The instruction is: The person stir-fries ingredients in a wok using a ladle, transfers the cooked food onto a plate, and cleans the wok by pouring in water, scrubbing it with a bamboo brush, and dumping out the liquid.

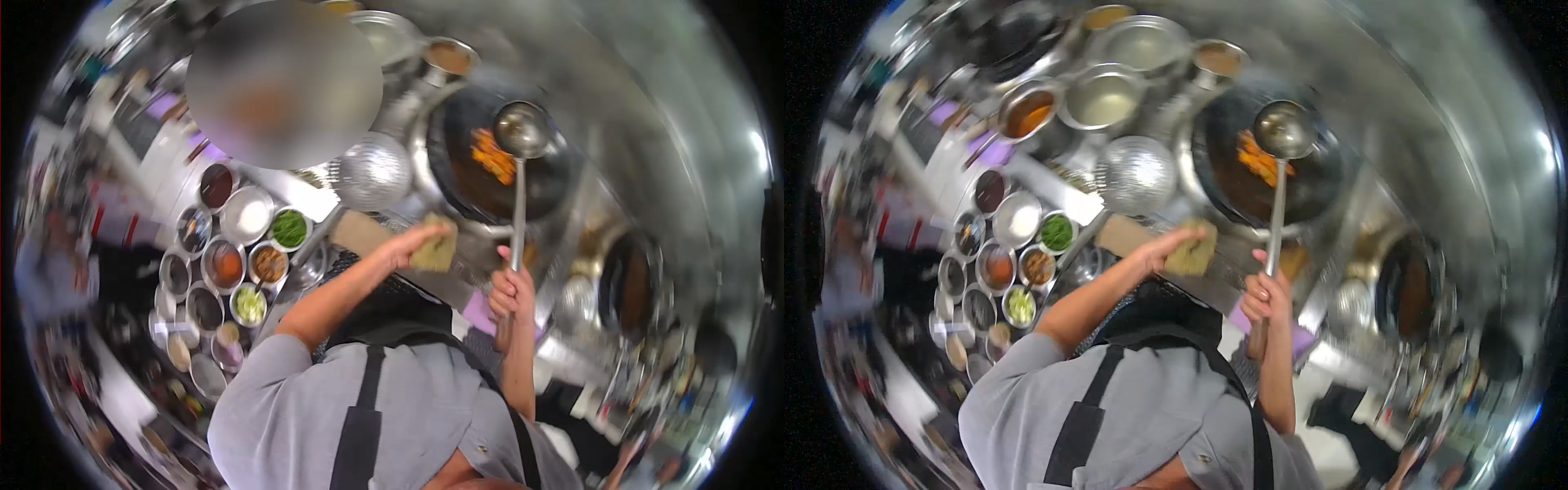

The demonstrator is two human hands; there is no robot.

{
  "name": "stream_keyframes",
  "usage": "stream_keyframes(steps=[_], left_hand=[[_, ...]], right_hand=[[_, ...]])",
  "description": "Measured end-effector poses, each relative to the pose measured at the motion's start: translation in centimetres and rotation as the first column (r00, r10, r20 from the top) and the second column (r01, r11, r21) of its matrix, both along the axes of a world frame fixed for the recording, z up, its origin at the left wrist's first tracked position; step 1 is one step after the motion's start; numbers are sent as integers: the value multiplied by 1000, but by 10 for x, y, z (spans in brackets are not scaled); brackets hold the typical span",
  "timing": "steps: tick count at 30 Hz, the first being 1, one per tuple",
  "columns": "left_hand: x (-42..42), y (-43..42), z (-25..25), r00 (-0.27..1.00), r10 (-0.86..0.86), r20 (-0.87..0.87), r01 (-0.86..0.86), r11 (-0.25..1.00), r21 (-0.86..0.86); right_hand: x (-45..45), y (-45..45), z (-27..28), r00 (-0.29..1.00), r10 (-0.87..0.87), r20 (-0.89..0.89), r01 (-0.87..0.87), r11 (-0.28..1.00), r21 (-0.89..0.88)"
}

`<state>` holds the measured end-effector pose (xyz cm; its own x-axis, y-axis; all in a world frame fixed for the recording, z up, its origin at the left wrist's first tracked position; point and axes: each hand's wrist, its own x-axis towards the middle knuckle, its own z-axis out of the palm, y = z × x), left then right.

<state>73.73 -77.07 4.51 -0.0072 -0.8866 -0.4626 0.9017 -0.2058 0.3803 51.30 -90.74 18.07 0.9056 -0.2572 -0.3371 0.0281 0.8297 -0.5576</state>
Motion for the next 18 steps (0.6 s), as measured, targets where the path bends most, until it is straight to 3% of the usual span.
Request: stream_keyframes(steps=[5,8,10,13,18], left_hand=[[-19,123,26,967,105,233,-109,994,4],[-26,161,33,927,238,290,-244,970,-15],[-30,179,39,899,317,301,-320,947,-41],[-39,199,49,844,427,324,-428,901,-72],[-53,228,38,769,546,333,-559,827,-64]], right_hand=[[120,12,67,945,275,-180,-325,860,-394],[225,27,74,865,464,-191,-480,655,-584],[297,43,59,784,576,-232,-527,419,-739],[371,85,46,744,566,-355,-543,203,-815],[424,126,14,723,463,-513,-565,-30,-824]])
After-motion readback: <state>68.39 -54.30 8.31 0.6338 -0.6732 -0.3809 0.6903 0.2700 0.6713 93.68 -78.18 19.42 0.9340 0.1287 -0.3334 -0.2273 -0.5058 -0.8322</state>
